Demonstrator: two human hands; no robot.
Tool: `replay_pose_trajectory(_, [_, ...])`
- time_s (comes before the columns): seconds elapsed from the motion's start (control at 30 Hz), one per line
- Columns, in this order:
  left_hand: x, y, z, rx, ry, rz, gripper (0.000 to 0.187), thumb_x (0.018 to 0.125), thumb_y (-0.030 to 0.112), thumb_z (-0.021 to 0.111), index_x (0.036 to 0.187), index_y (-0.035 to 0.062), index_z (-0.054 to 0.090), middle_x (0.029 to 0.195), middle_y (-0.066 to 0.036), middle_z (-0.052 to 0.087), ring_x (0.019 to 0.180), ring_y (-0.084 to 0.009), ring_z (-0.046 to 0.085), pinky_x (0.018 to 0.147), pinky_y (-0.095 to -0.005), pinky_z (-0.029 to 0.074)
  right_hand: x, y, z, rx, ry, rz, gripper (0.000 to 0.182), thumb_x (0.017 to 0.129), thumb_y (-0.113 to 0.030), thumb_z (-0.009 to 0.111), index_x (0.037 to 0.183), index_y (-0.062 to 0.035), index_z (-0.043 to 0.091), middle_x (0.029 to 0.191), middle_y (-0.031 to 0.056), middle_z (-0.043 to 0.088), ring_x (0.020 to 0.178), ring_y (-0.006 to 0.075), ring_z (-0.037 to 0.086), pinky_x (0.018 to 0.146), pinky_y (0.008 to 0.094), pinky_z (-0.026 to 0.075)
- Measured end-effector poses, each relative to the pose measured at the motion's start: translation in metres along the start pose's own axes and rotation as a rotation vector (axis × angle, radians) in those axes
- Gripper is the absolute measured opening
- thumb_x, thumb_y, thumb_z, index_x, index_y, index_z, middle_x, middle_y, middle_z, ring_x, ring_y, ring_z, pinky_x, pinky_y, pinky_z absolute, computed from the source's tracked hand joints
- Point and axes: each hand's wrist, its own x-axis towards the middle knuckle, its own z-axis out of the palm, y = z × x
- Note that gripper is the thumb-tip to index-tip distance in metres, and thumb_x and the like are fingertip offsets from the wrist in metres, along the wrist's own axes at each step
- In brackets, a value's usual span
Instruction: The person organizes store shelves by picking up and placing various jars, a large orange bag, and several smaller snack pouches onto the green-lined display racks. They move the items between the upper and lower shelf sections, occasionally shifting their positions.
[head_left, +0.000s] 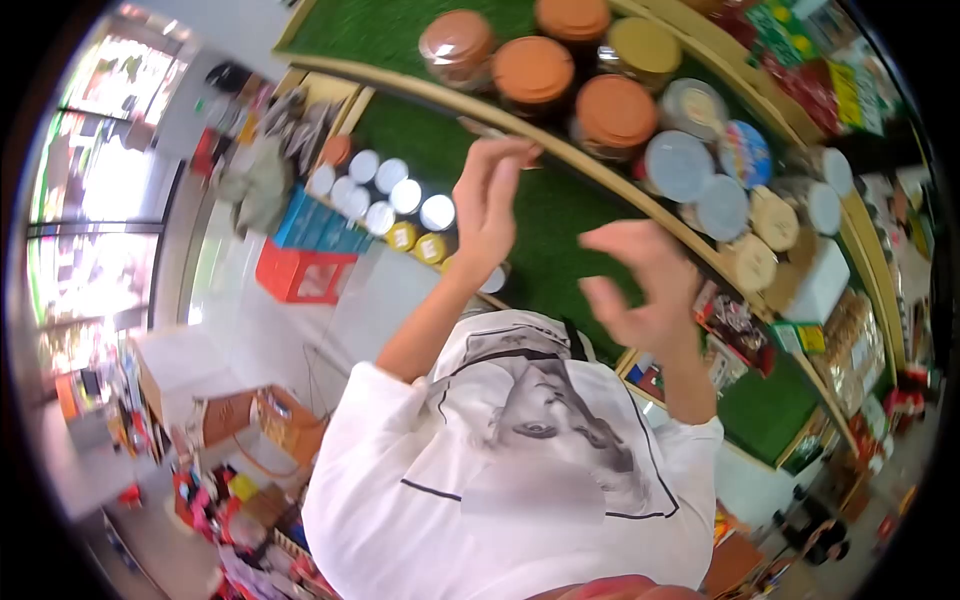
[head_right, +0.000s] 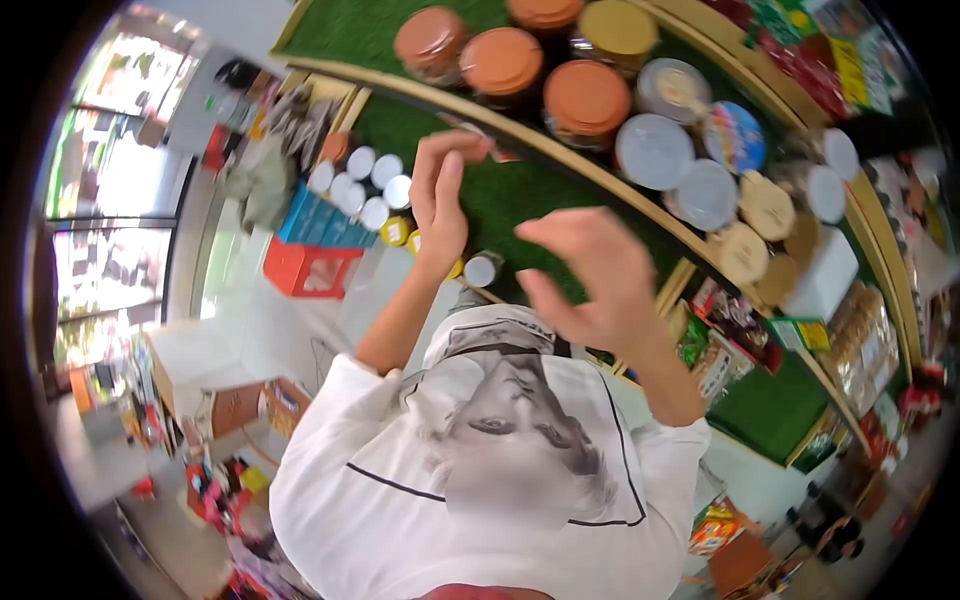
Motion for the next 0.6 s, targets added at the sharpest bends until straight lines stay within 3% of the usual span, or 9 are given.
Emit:
replay_pose_trajectory(0.03, [-0.024,-0.026,-0.030,0.037,0.088,-0.095,0.026,0.102,0.018,0.046,0.113,-0.0027,0.058,0.104,-0.009,0.066,0.092,-0.0160,0.060,0.083,-0.0294,0.048,-0.003,0.009,0.033,0.059,-0.197,0.064,0.033,0.082,-0.015,0.070,0.112,-0.0026,0.062,0.098,0.0107,0.066,0.087,0.0315,0.065,0.081,0.0372,0.053])
replay_pose_trajectory(0.1, [-0.087,-0.087,-0.090,-0.028,0.267,-0.543,0.028,0.103,0.021,0.046,0.111,-0.0029,0.059,0.102,-0.011,0.066,0.094,-0.0177,0.061,0.083,-0.0300,0.048,-0.008,0.042,0.094,0.136,-0.496,0.456,0.039,0.086,-0.025,0.067,0.118,-0.0041,0.059,0.101,0.0135,0.065,0.091,0.0366,0.064,0.082,0.0411,0.053])
replay_pose_trajectory(0.17, [-0.157,-0.141,-0.133,0.272,0.383,-0.693,0.032,0.102,0.029,0.047,0.110,0.0008,0.058,0.101,-0.010,0.067,0.086,-0.0181,0.063,0.077,-0.0299,0.049,-0.040,0.115,0.163,-0.064,-0.646,0.530,0.055,0.086,-0.038,0.066,0.129,-0.0069,0.053,0.117,0.0175,0.060,0.102,0.0409,0.062,0.087,0.0458,0.052])
replay_pose_trajectory(0.23, [-0.233,-0.188,-0.162,0.264,0.401,-0.971,0.037,0.101,0.034,0.046,0.113,0.0018,0.059,0.103,-0.010,0.068,0.086,-0.0185,0.063,0.077,-0.0302,0.048,-0.076,0.165,0.223,-0.287,-0.825,0.608,0.075,0.080,-0.049,0.069,0.138,-0.0092,0.042,0.130,0.0229,0.051,0.110,0.0446,0.058,0.091,0.0497,0.050])
replay_pose_trajectory(0.3, [-0.273,-0.204,-0.157,0.181,0.356,-1.144,0.041,0.100,0.037,0.046,0.118,0.0012,0.057,0.109,-0.013,0.066,0.091,-0.0224,0.063,0.082,-0.0338,0.049,-0.108,0.185,0.272,-0.196,-0.938,0.714,0.088,0.074,-0.053,0.074,0.142,-0.0096,0.039,0.133,0.0265,0.049,0.119,0.0455,0.053,0.097,0.0509,0.046])
replay_pose_trajectory(0.43, [-0.290,-0.217,-0.108,-0.299,0.419,-1.404,0.044,0.099,0.043,0.045,0.122,0.0063,0.053,0.119,-0.012,0.060,0.098,-0.0272,0.063,0.086,-0.0380,0.049,-0.160,0.179,0.333,-0.267,-0.810,0.740,0.089,0.073,-0.041,0.078,0.142,-0.0090,0.031,0.135,0.0281,0.042,0.110,0.0509,0.056,0.089,0.0536,0.051])
replay_pose_trajectory(0.53, [-0.290,-0.242,-0.087,-0.934,0.610,-1.346,0.042,0.099,0.047,0.045,0.119,0.0102,0.052,0.120,-0.010,0.057,0.105,-0.0291,0.060,0.090,-0.0406,0.049,-0.165,0.195,0.340,-0.280,-0.706,0.581,0.082,0.075,-0.030,0.075,0.140,-0.0094,0.029,0.131,0.0292,0.043,0.105,0.0507,0.058,0.083,0.0511,0.055])
replay_pose_trajectory(0.6, [-0.273,-0.242,-0.085,-1.006,0.616,-1.355,0.042,0.099,0.050,0.043,0.112,0.0110,0.052,0.113,-0.011,0.057,0.111,-0.0307,0.056,0.093,-0.0434,0.047,-0.150,0.194,0.324,-0.235,-0.707,0.697,0.084,0.071,-0.035,0.075,0.137,-0.0049,0.033,0.125,0.0296,0.048,0.106,0.0502,0.056,0.088,0.0548,0.050])
